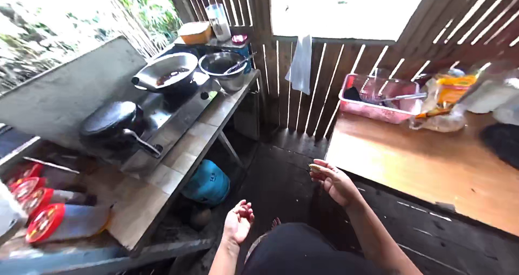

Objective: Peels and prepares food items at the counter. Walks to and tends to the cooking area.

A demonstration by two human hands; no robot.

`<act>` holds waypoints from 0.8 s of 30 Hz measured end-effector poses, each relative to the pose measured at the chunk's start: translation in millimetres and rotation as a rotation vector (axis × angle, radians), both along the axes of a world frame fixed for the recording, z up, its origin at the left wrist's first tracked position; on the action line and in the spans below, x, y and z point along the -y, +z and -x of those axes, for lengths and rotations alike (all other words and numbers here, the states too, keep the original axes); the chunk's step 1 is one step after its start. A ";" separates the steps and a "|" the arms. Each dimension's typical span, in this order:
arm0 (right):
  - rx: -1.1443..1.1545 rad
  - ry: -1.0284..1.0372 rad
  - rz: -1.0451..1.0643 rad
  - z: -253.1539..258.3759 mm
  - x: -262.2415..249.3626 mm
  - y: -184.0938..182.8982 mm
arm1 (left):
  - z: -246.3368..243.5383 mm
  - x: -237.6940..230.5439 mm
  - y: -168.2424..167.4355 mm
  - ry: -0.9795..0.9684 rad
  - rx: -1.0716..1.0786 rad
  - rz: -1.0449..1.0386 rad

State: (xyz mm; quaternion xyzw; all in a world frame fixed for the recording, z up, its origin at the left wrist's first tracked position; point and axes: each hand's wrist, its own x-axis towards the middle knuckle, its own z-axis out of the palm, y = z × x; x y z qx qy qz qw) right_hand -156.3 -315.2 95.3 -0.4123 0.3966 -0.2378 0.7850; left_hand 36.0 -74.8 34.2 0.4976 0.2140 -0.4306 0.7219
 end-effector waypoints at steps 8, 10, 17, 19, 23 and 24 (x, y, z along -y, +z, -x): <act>-0.058 -0.211 -0.045 -168.9 176.9 -23.6 | -160.8 148.8 52.4 -0.043 0.097 0.077; -0.064 -0.179 -0.016 -215.3 230.6 -34.7 | -192.1 181.4 56.1 -0.002 0.136 0.136; -0.031 -0.012 0.055 -430.7 424.0 -44.7 | -281.0 262.9 20.6 0.342 0.139 0.138; -0.053 0.077 0.099 -493.5 470.8 -38.2 | -297.4 281.5 18.3 0.515 0.066 0.060; -0.118 0.181 0.395 -598.2 524.2 -30.8 | -317.1 305.4 26.8 0.715 0.043 -0.035; -0.135 0.166 0.506 -618.6 529.0 -26.0 | -320.8 310.4 27.5 0.738 0.054 -0.070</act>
